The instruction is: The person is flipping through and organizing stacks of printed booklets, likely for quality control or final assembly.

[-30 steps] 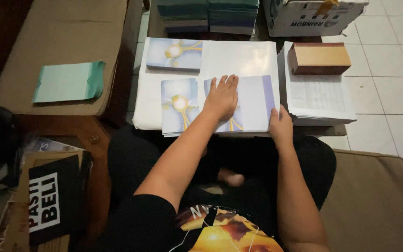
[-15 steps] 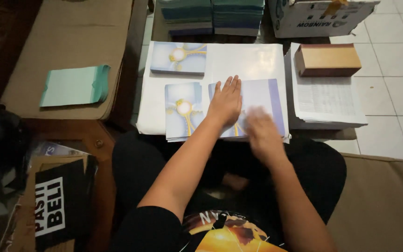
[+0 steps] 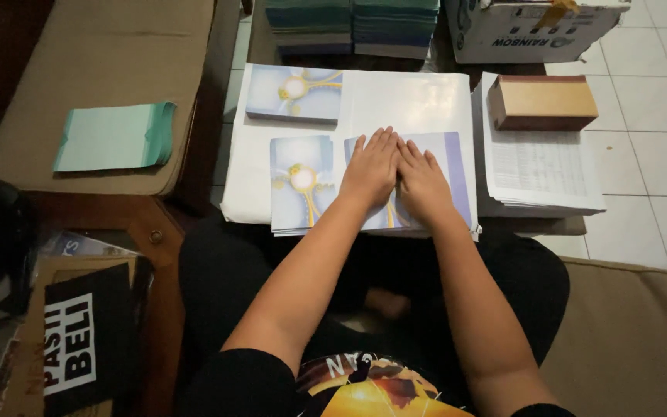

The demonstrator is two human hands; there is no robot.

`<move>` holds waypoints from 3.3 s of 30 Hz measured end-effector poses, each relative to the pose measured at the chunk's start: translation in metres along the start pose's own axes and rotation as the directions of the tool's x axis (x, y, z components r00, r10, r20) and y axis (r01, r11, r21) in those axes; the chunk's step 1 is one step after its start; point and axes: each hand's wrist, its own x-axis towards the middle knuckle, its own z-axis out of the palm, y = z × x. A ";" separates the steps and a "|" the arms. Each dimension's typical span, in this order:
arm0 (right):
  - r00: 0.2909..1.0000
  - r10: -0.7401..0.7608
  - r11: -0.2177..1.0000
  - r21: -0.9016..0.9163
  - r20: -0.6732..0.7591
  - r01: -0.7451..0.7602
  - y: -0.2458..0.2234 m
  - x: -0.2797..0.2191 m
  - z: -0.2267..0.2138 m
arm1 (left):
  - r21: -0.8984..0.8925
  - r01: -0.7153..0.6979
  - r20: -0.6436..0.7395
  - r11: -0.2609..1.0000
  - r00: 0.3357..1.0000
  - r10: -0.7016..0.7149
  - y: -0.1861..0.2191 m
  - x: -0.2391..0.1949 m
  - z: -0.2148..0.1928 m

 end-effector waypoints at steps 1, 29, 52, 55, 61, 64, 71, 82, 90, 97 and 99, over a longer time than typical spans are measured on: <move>1.000 0.004 1.000 0.001 0.001 -0.004 -0.001 -0.010 0.002 | -0.001 -0.003 0.003 1.000 1.000 0.003 -0.001 0.000 0.002; 0.998 0.063 0.998 -0.023 -0.026 -0.064 -0.016 -0.048 -0.001 | -0.034 0.019 0.005 0.999 1.000 -0.019 -0.005 0.003 0.007; 0.978 0.211 0.847 0.501 -0.006 -0.179 -0.003 -0.058 -0.027 | 0.084 -0.204 0.062 0.975 0.978 0.199 -0.003 -0.125 -0.096; 0.980 0.199 0.866 0.467 0.003 -0.177 -0.006 -0.058 -0.029 | 0.157 -0.129 -0.099 0.979 0.984 0.146 -0.032 -0.125 -0.099; 0.982 0.189 0.874 0.454 0.013 -0.174 -0.014 -0.059 -0.043 | 0.141 -0.062 -0.079 0.988 0.994 0.074 -0.074 -0.136 -0.078; 0.984 0.178 0.882 0.441 0.015 -0.166 -0.015 -0.059 -0.044 | 0.120 0.022 0.115 0.992 0.993 -0.036 -0.066 -0.142 -0.084; 0.981 0.195 0.878 0.449 -0.018 -0.167 -0.016 -0.059 -0.041 | -0.001 -0.079 -0.100 0.997 0.992 0.079 -0.019 -0.096 -0.076; 0.939 0.293 0.770 0.627 -0.180 -0.120 0.008 -0.063 -0.010 | 0.060 -0.038 -0.023 0.997 0.999 0.040 0.046 -0.040 -0.010; 0.778 0.604 0.791 0.258 -0.176 -0.555 0.019 -0.083 -0.031 | -0.025 0.141 -0.043 0.990 0.989 -0.142 0.047 -0.044 -0.016; 0.797 0.603 0.764 0.310 -0.035 -0.565 0.002 -0.084 -0.060 | -0.008 0.108 -0.014 0.994 0.994 -0.108 0.050 -0.043 -0.020; 0.813 0.577 0.768 0.391 -0.080 -0.507 -0.003 -0.085 -0.070 | -0.023 0.106 -0.025 0.994 0.994 -0.107 0.050 -0.044 -0.023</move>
